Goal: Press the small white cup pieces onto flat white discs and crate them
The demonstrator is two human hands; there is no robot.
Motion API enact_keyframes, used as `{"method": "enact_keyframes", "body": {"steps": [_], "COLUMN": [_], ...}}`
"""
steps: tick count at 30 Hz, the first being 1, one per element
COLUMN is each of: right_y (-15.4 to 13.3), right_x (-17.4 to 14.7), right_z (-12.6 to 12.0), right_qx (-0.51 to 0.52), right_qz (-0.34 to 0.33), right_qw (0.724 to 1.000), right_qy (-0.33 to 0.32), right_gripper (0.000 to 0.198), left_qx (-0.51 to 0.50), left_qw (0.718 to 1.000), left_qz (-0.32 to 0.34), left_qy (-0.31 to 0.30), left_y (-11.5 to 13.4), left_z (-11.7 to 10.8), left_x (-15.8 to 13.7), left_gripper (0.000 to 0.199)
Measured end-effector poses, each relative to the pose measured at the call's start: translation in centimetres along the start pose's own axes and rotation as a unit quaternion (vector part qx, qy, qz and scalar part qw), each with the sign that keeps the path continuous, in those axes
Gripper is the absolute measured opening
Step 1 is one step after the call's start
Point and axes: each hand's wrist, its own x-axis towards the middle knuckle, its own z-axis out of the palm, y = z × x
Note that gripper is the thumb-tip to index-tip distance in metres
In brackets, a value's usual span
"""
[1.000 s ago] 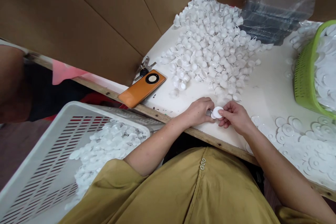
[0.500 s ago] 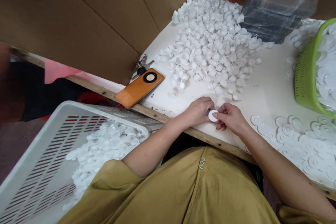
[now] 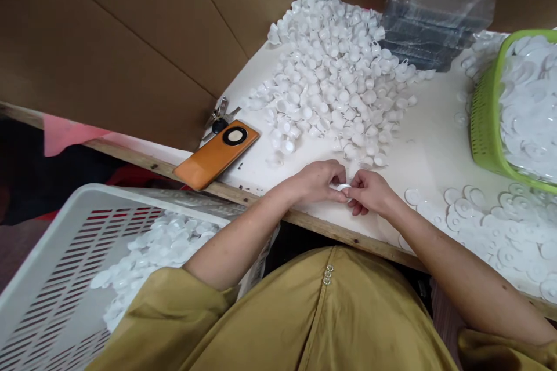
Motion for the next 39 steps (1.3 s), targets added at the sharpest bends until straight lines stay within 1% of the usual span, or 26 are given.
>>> {"method": "enact_keyframes", "body": {"steps": [3, 5, 8, 10, 12, 15, 17, 18, 19, 20, 21, 23, 24, 25, 26, 27, 29, 30, 31, 32, 33, 34, 35, 37, 39], "right_y": [0.0, -0.1, -0.1, 0.1, 0.5, 1.2, 1.8, 2.1, 2.5, 3.0, 3.6, 4.9, 5.7, 6.4, 7.1, 7.6, 8.2, 8.3, 8.3, 8.2, 8.1, 8.1, 8.0, 8.2, 8.5], "right_x": [0.4, 0.6, 0.8, 0.8, 0.6, -0.2, -1.1, -1.7, -2.2, -2.8, -3.4, -4.2, -4.4, -4.5, -4.5, -4.4, -4.2, -4.2, -4.1, -4.0, -4.0, -3.9, -3.7, -3.4, -3.0], "right_z": [-0.1, -0.2, -0.2, 0.0, 0.3, 0.6, 0.3, -0.3, -1.0, -2.1, -3.3, -6.0, -7.3, -8.5, -9.4, -10.1, -10.6, -10.6, -10.5, -10.3, -10.0, -9.6, -9.2, -8.4, -7.6], "right_qx": [0.003, 0.01, 0.018, 0.014, 0.007, 0.004, -0.01, -0.031, -0.065, -0.113, -0.168, -0.289, -0.335, -0.368, -0.388, -0.397, -0.391, -0.38, -0.366, -0.348, -0.327, -0.303, -0.276, -0.218, -0.172], "right_qz": [0.016, 0.022, 0.027, 0.02, -0.002, -0.068, -0.122, -0.148, -0.17, -0.186, -0.194, -0.179, -0.163, -0.151, -0.145, -0.141, -0.145, -0.147, -0.148, -0.147, -0.144, -0.142, -0.141, -0.153, -0.17], "right_qw": [1.0, 0.999, 0.999, 1.0, 1.0, 0.998, 0.992, 0.987, 0.98, 0.968, 0.95, 0.896, 0.87, 0.852, 0.841, 0.838, 0.848, 0.857, 0.867, 0.878, 0.889, 0.898, 0.907, 0.918, 0.921], "right_qy": [-0.016, -0.023, -0.028, -0.019, -0.003, 0.01, 0.024, 0.044, 0.078, 0.124, 0.179, 0.286, 0.322, 0.34, 0.348, 0.347, 0.328, 0.316, 0.304, 0.294, 0.288, 0.286, 0.287, 0.293, 0.306], "right_gripper": [0.027, 0.029, 0.032, 0.031, 0.03, 0.026, 0.022, 0.021, 0.02, 0.019, 0.017, 0.015, 0.018, 0.022, 0.024, 0.025, 0.023, 0.021, 0.02, 0.02, 0.019, 0.019, 0.02, 0.023, 0.029], "left_qx": [0.031, 0.048, 0.052, 0.051, 0.049, 0.034, 0.009, -0.009, -0.031, -0.054, -0.074, -0.088, -0.08, -0.06, -0.04, -0.012, 0.027, 0.039, 0.047, 0.052, 0.057, 0.061, 0.063, 0.063, 0.066], "left_qw": [0.998, 0.996, 0.995, 0.997, 0.998, 0.999, 0.996, 0.994, 0.992, 0.988, 0.981, 0.965, 0.958, 0.952, 0.946, 0.933, 0.891, 0.874, 0.866, 0.865, 0.87, 0.878, 0.884, 0.894, 0.895], "left_qz": [-0.006, -0.005, -0.004, -0.007, -0.005, 0.014, 0.016, 0.007, -0.009, -0.032, -0.061, -0.13, -0.172, -0.219, -0.275, -0.336, -0.446, -0.477, -0.49, -0.488, -0.472, -0.448, -0.421, -0.366, -0.325], "left_qy": [-0.054, -0.079, -0.079, -0.064, -0.039, 0.037, 0.088, 0.107, 0.124, 0.143, 0.167, 0.21, 0.217, 0.205, 0.17, 0.128, 0.085, 0.08, 0.089, 0.106, 0.131, 0.161, 0.192, 0.251, 0.298], "left_y": [0.2, 0.3, 0.5, 0.7, 0.7, 0.9, 1.2, 1.4, 1.6, 1.6, 1.4, 0.2, -0.9, -2.3, -3.9, -5.5, -8.3, -9.2, -9.7, -9.8, -9.4, -8.7, -7.8, -5.7, -4.3], "left_z": [-0.4, -0.7, -1.0, -0.9, -0.4, 1.3, 2.6, 2.9, 3.0, 2.8, 2.3, 0.4, -0.6, -1.5, -2.3, -2.8, -2.9, -2.7, -2.4, -2.0, -1.6, -1.2, -0.9, -0.6, -0.6], "left_x": [1.4, 1.9, 1.9, 1.2, 0.3, -1.0, -1.9, -2.6, -3.4, -4.6, -6.2, -10.6, -13.4, -16.5, -19.6, -22.7, -27.8, -29.4, -30.3, -30.4, -29.6, -28.1, -26.1, -21.1, -15.9], "left_gripper": [0.035, 0.037, 0.036, 0.035, 0.032, 0.025, 0.021, 0.019, 0.019, 0.019, 0.021, 0.027, 0.032, 0.036, 0.038, 0.039, 0.04, 0.041, 0.041, 0.04, 0.04, 0.04, 0.039, 0.037, 0.035]}}
